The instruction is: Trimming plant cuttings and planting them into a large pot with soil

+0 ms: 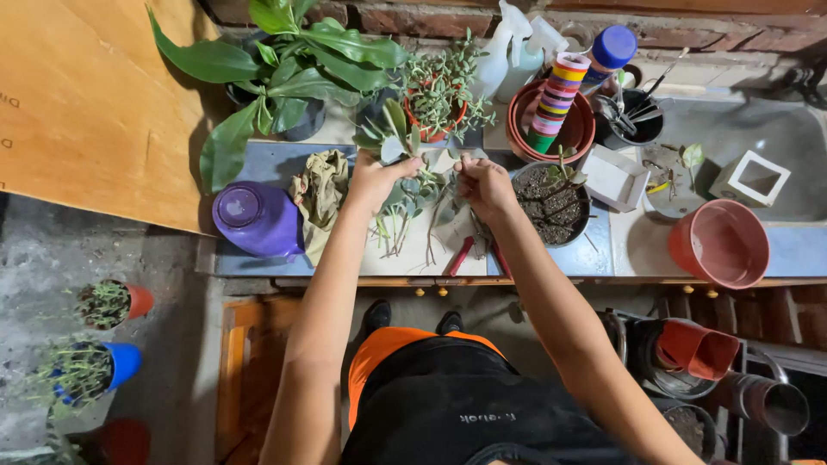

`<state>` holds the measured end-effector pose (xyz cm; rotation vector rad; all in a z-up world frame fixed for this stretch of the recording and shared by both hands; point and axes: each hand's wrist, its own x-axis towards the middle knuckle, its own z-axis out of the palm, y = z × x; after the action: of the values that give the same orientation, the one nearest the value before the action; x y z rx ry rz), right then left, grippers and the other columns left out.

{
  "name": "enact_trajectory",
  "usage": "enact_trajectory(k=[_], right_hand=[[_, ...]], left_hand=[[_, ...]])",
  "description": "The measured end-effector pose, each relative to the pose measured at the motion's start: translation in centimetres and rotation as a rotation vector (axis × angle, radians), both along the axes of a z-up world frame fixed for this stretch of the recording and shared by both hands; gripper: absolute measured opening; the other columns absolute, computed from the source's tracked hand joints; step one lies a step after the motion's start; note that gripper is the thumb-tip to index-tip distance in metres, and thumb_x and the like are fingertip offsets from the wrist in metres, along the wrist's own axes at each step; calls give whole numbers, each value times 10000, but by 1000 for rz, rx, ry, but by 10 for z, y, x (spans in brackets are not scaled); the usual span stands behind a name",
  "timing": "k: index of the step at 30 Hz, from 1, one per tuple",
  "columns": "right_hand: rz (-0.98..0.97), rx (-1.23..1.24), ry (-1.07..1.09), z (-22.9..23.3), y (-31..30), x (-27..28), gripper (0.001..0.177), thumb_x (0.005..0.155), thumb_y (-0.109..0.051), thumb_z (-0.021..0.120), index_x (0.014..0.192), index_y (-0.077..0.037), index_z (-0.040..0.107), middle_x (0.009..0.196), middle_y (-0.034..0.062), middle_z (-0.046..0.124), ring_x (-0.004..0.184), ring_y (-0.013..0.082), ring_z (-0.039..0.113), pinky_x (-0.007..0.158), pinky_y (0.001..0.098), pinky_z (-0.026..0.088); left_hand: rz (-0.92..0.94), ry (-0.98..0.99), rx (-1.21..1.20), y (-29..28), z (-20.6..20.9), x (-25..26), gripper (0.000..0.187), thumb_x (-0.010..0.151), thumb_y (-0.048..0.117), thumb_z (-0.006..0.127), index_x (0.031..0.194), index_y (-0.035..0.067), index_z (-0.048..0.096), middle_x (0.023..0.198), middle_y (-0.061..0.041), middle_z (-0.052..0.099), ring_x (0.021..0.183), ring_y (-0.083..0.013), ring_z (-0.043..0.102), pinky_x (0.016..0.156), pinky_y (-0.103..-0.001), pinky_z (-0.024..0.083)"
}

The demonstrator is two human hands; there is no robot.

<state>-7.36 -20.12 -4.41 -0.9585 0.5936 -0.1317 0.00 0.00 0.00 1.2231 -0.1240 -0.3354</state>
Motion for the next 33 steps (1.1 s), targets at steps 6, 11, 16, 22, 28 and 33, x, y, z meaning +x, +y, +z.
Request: enact_trajectory(k=[6, 11, 16, 22, 28, 33], right_hand=[[244, -888, 187, -50, -60, 2, 260, 1008, -108, 627, 1158, 102, 659, 840, 208, 701, 678, 229, 692, 545, 382, 576], [527, -1500, 697, -127, -86, 26, 483, 960, -263, 681, 1276, 96, 614, 959, 327, 678, 752, 381, 692, 544, 534, 560], [366, -1449, 332, -44, -29, -39, 564, 903, -184, 739, 1339, 126, 558, 1119, 328, 674, 1023, 487, 682, 834, 575, 578], [239, -1373, 260, -77, -19, -124, 270, 903, -298, 734, 1129, -150, 728, 925, 122, 749, 896, 379, 713, 791, 521, 571], [293, -1418, 416, -151, -13, -173, 174, 911, -212, 701, 1042, -104, 739, 857, 131, 748, 825, 358, 730, 738, 479, 582], [393, -1509, 648, -160, -10, -150, 241, 925, -340, 671, 943, -105, 723, 778, 88, 723, 753, 298, 744, 686, 410, 592]], left_hand=[[-110, 65, 198, 26, 10, 2, 384, 743, -29, 850, 1069, -90, 658, 923, -171, 700, 711, -258, 750, 644, -369, 684], [-61, -42, 721, 47, -29, 28, 264, 699, 94, 851, 906, 64, 691, 632, -99, 706, 523, -186, 724, 528, -278, 617], [-26, -37, 909, 63, -91, 48, 313, 736, 170, 838, 959, 2, 697, 628, -81, 712, 528, -181, 727, 642, -365, 616], [135, -23, 1209, 82, -168, 41, 349, 677, 300, 883, 891, 57, 752, 826, -134, 751, 952, -370, 732, 865, -473, 578], [206, -90, 1256, 88, -181, 4, 278, 755, 201, 840, 908, 17, 699, 852, -181, 729, 872, -450, 722, 795, -554, 590], [455, -469, 1204, 44, -166, -55, 287, 854, 210, 779, 1044, 96, 598, 962, -157, 586, 930, -421, 659, 812, -505, 551]])
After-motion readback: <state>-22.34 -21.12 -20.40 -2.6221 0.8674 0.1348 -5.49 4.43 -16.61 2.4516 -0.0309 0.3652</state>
